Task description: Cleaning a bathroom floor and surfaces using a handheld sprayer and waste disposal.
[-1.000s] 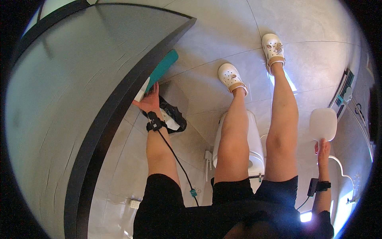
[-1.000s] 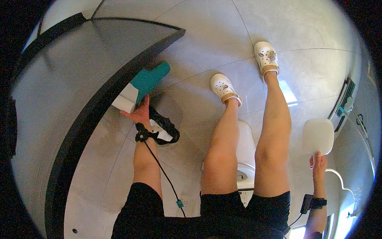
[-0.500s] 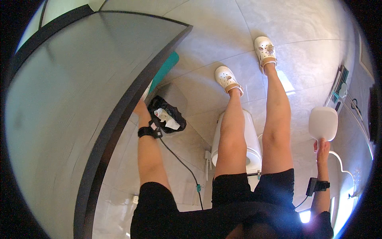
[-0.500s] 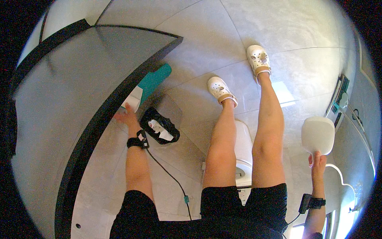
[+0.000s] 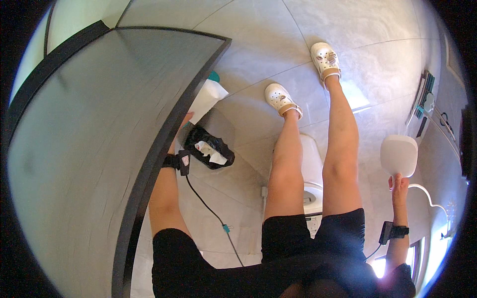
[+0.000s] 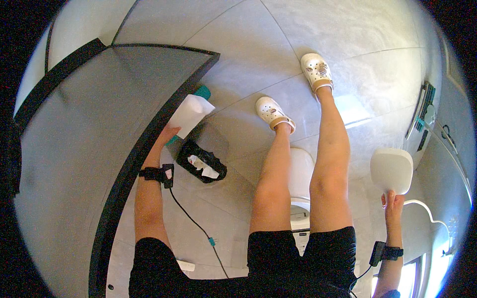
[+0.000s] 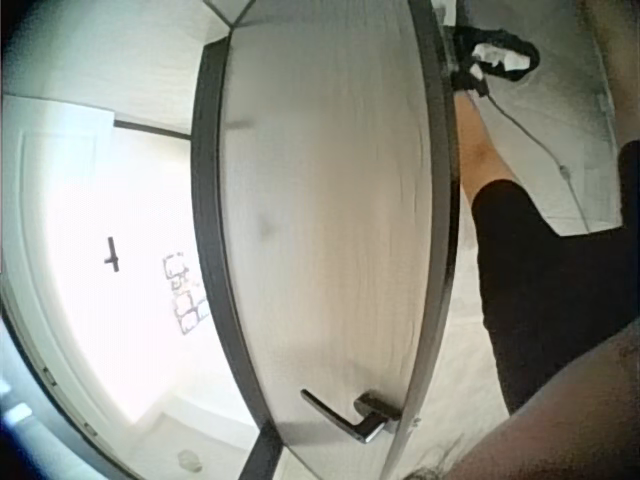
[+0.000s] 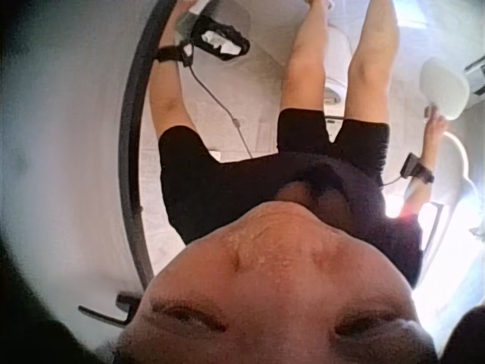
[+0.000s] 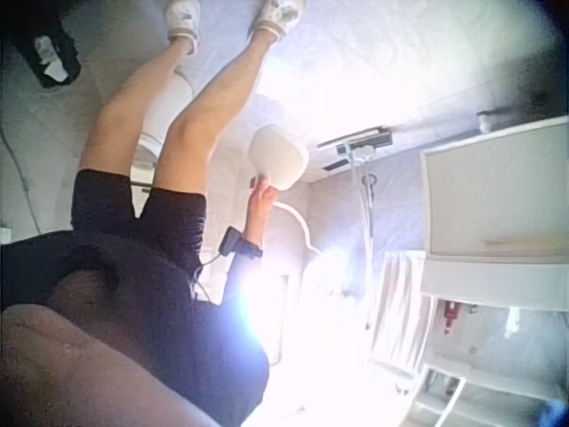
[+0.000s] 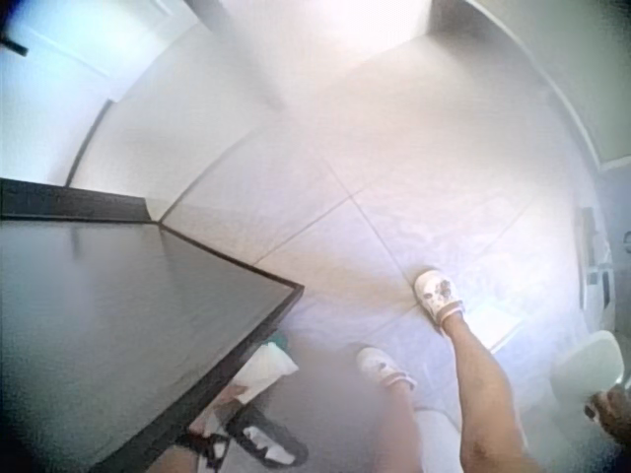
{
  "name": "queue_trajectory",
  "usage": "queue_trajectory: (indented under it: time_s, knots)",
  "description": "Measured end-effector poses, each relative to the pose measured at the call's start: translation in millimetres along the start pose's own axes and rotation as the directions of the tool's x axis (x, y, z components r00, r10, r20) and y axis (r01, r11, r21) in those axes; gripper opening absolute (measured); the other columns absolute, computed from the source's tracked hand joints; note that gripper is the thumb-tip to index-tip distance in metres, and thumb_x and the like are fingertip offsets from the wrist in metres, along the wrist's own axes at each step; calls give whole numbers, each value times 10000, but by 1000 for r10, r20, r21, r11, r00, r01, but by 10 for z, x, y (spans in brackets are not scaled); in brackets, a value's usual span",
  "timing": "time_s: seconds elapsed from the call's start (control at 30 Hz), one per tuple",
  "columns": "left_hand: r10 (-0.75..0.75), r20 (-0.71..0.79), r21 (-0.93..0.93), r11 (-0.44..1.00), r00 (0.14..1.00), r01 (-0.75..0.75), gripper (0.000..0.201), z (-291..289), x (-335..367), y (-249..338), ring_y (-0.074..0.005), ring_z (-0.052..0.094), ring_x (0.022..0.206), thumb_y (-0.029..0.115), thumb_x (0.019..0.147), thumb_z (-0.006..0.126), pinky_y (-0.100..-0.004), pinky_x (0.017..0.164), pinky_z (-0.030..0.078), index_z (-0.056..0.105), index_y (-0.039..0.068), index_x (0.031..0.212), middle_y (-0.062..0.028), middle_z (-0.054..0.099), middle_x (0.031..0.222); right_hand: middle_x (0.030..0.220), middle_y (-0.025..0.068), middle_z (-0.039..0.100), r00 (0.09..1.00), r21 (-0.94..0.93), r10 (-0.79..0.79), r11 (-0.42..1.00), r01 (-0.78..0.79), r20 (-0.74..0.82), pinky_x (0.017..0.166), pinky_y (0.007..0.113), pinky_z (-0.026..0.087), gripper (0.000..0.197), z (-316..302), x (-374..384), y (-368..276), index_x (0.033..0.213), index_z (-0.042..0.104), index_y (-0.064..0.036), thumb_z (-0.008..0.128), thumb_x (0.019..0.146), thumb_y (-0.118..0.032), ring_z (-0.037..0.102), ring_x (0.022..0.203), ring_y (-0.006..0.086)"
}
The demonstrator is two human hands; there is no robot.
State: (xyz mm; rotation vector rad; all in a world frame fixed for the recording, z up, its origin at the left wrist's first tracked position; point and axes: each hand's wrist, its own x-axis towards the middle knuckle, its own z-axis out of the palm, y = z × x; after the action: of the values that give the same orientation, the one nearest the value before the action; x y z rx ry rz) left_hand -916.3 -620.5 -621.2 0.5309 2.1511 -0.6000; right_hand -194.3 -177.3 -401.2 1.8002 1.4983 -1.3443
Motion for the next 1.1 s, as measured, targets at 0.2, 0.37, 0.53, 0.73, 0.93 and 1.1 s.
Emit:
queue_trajectory:
  time_s: [0.2, 0.37, 0.53, 0.73, 0.93, 1.1]
  knots:
    - [216, 21, 67, 974, 976, -217, 1036, 16, 558, 620, -365, 597, 1114, 471, 541, 882, -455, 929, 508, 438, -57, 1315, -269, 565, 1243, 790, 118, 590, 993, 222, 23, 975, 3, -117, 603, 330, 435, 451, 186, 116, 133, 831, 609, -5, 497, 973, -418, 526, 661, 211]
    - [211, 377, 353, 867, 902, -351, 985, -175, 543, 1254, -380, 585, 1131, 489, 498, 844, -423, 1031, 427, 509, -41, 1258, -228, 623, 1181, 938, 228, 666, 963, 305, 60, 952, 24, -262, 772, 428, 465, 483, 211, -85, -33, 922, 692, 29, 552, 935, -433, 616, 872, 336]
    - [292, 538, 538, 603, 791, -589, 971, -277, -72, 1800, -299, 631, 1066, 626, 521, 762, -418, 1010, 346, 560, -13, 1224, -178, 656, 1167, 849, 139, 610, 982, 297, 82, 954, -27, -172, 648, 339, 464, 487, 79, -92, 145, 898, 639, 13, 544, 943, -463, 565, 717, 236]
    - [344, 519, 144, 867, 782, -477, 1038, -493, -588, 2346, -377, 608, 1073, 631, 552, 790, -476, 966, 406, 472, -61, 1256, -248, 629, 1148, 692, 21, 526, 1000, 300, 27, 954, -21, -15, 480, 233, 442, 505, 86, 36, -23, 846, 564, -13, 531, 949, -506, 492, 517, 111]
    - [435, 314, -669, 732, 844, -128, 873, -335, -794, 2649, -336, 608, 1092, 449, 683, 818, -426, 942, 475, 438, -59, 1283, -238, 581, 1238, 543, 14, 451, 992, 221, -107, 968, 119, -63, 422, 278, 349, 499, 29, 57, -373, 765, 515, -31, 520, 957, -492, 459, 472, 114]
    - [414, 164, -878, 475, 895, -59, 696, -506, -819, 2746, -261, 611, 1045, 348, 824, 722, -376, 890, 501, 429, -43, 1320, -190, 600, 1189, 526, 20, 447, 986, 232, -124, 962, 146, -109, 396, 276, 335, 511, 24, 78, -441, 734, 504, -36, 508, 967, -491, 444, 439, 117]
